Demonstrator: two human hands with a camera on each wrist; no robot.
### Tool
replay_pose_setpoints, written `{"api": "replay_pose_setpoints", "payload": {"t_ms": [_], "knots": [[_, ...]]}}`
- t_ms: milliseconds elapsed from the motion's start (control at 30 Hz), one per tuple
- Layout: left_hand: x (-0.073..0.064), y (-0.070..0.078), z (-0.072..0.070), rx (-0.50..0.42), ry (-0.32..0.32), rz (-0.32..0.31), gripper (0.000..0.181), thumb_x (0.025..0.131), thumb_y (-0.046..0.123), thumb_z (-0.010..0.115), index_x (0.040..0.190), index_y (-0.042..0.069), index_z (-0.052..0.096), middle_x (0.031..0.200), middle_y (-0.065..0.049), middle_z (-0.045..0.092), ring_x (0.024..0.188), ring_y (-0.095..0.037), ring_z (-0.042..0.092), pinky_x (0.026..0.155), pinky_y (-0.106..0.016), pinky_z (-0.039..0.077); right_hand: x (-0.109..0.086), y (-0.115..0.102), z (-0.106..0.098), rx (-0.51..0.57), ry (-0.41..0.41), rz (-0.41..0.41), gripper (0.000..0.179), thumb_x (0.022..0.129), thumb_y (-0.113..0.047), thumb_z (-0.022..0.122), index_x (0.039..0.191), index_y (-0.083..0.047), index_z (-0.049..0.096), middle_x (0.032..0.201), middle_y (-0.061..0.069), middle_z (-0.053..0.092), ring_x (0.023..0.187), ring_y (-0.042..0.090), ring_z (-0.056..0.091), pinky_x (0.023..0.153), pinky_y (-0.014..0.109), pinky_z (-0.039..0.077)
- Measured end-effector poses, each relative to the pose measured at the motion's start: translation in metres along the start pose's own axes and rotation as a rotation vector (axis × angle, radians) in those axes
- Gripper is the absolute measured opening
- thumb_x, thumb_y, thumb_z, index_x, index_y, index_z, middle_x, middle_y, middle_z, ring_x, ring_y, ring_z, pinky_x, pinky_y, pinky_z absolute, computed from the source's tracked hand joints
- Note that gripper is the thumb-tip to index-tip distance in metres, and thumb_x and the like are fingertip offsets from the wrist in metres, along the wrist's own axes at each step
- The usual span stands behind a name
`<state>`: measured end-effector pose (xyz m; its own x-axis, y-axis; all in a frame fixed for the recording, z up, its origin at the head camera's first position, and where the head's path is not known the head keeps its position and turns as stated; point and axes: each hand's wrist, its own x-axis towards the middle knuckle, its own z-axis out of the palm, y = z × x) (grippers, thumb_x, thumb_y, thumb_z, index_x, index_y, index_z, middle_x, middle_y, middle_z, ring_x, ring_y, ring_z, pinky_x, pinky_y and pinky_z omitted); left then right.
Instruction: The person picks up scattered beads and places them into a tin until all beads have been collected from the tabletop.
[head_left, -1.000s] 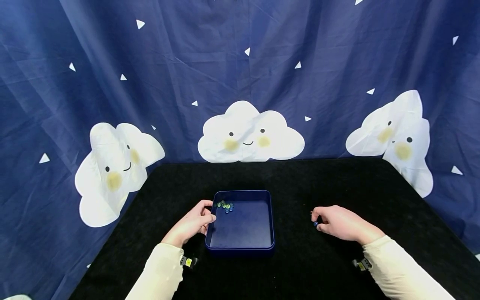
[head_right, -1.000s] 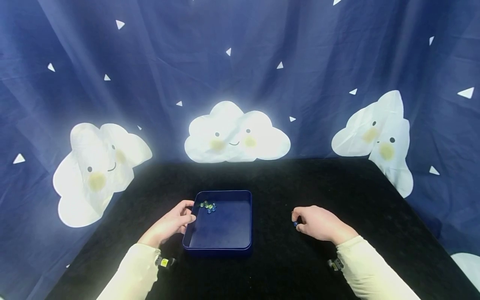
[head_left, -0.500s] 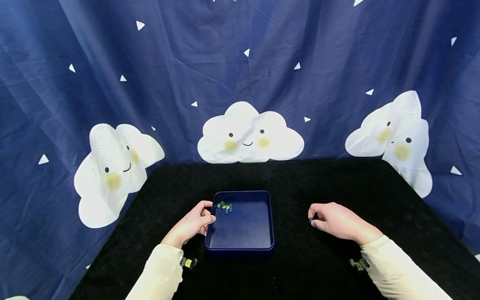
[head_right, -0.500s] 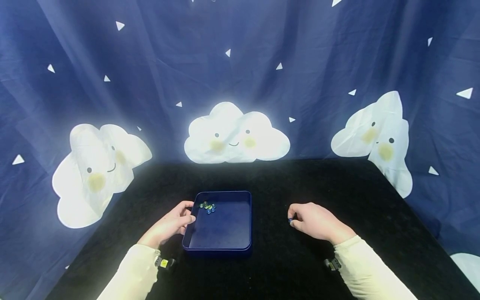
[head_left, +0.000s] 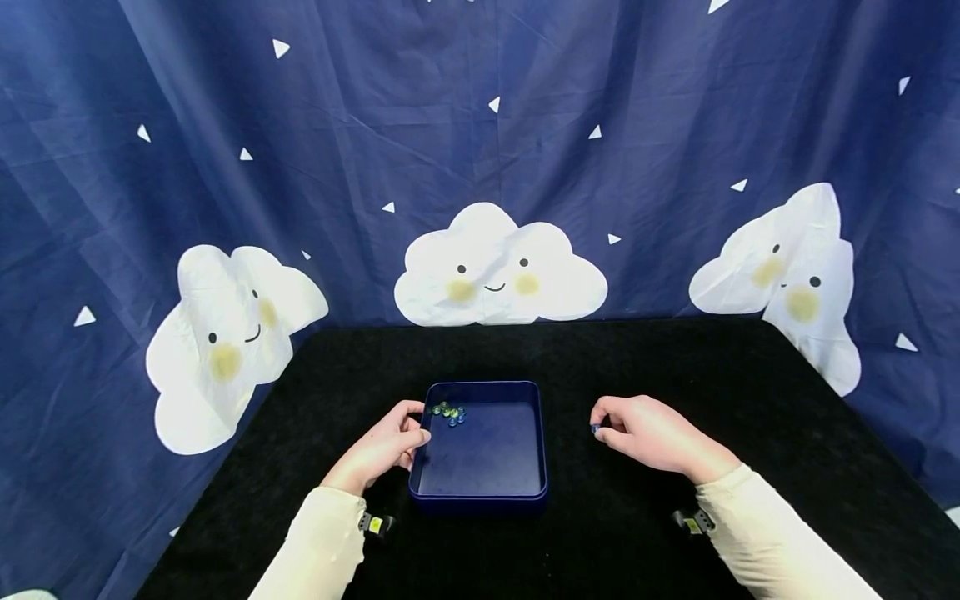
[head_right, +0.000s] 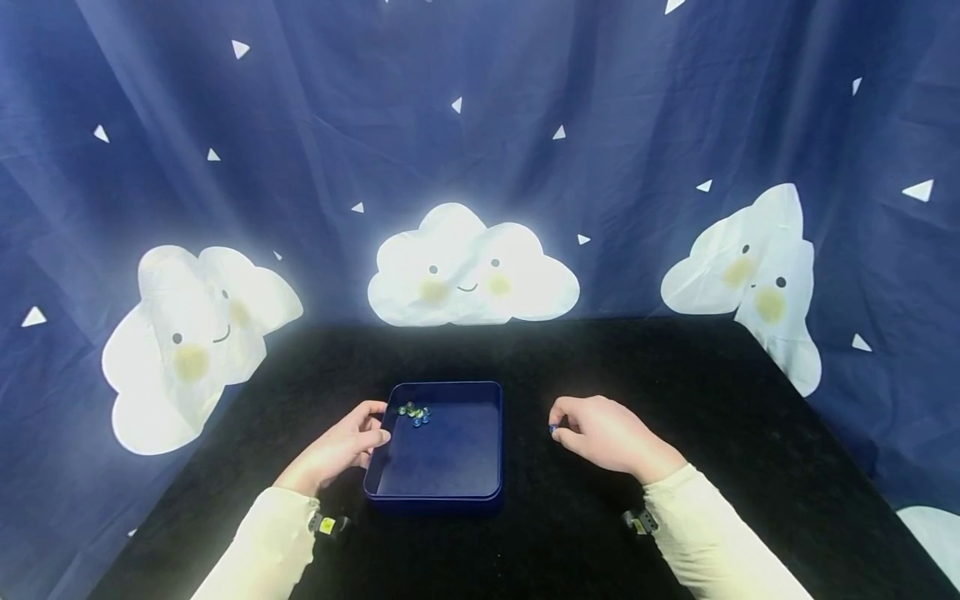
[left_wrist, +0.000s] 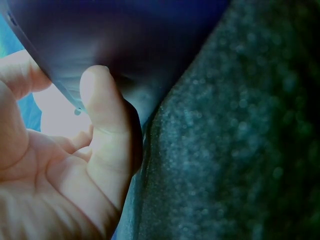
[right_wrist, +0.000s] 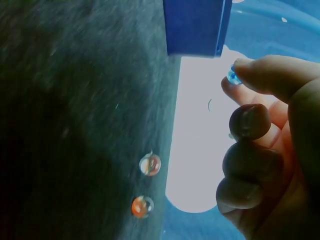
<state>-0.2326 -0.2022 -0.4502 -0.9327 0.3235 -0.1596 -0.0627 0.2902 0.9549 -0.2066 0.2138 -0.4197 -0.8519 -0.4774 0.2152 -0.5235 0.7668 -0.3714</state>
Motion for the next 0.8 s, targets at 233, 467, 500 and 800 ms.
{"api": "replay_pose_setpoints", "payload": {"t_ms": [233,467,500,800], "knots": [[0.003,-0.005,0.000,0.002,0.010,-0.016,0.052,0.083,0.009,0.061,0.130,0.005,0.039,0.084,-0.013,0.051,0.057,-0.020,0.053,0.054,-0.038,0.052,0.007,-0.009,0.000,0.014,0.024,-0.037,0.012,0.084,-0.029,0.067,0.090,-0.035,0.058,0.057,-0.018,0.044,0.050,-0.001,0.043,0.053,0.021,0.039],[0.003,-0.006,0.000,-0.003,0.015,-0.023,0.052,0.083,0.009,0.061,0.130,0.006,0.039,0.084,-0.013,0.052,0.057,-0.021,0.054,0.054,-0.039,0.052,0.016,-0.021,0.001,0.023,0.043,-0.061,0.012,0.084,-0.029,0.067,0.093,-0.033,0.059,0.058,-0.018,0.044,0.051,-0.001,0.043,0.054,0.021,0.040],[0.003,-0.005,0.000,-0.002,0.015,-0.023,0.051,0.083,0.009,0.060,0.130,0.006,0.039,0.084,-0.013,0.052,0.057,-0.021,0.054,0.053,-0.039,0.052,0.018,-0.023,0.001,0.022,0.043,-0.062,0.012,0.084,-0.030,0.066,0.093,-0.033,0.059,0.058,-0.018,0.044,0.051,-0.001,0.043,0.054,0.021,0.040],[0.004,-0.006,0.000,0.006,0.009,-0.012,0.052,0.083,0.010,0.061,0.129,0.005,0.039,0.083,-0.012,0.051,0.057,-0.021,0.054,0.053,-0.037,0.052,0.036,-0.035,0.006,-0.005,0.055,-0.068,0.011,0.085,-0.032,0.065,0.095,-0.033,0.060,0.059,-0.018,0.044,0.052,-0.001,0.043,0.054,0.021,0.040]]}}
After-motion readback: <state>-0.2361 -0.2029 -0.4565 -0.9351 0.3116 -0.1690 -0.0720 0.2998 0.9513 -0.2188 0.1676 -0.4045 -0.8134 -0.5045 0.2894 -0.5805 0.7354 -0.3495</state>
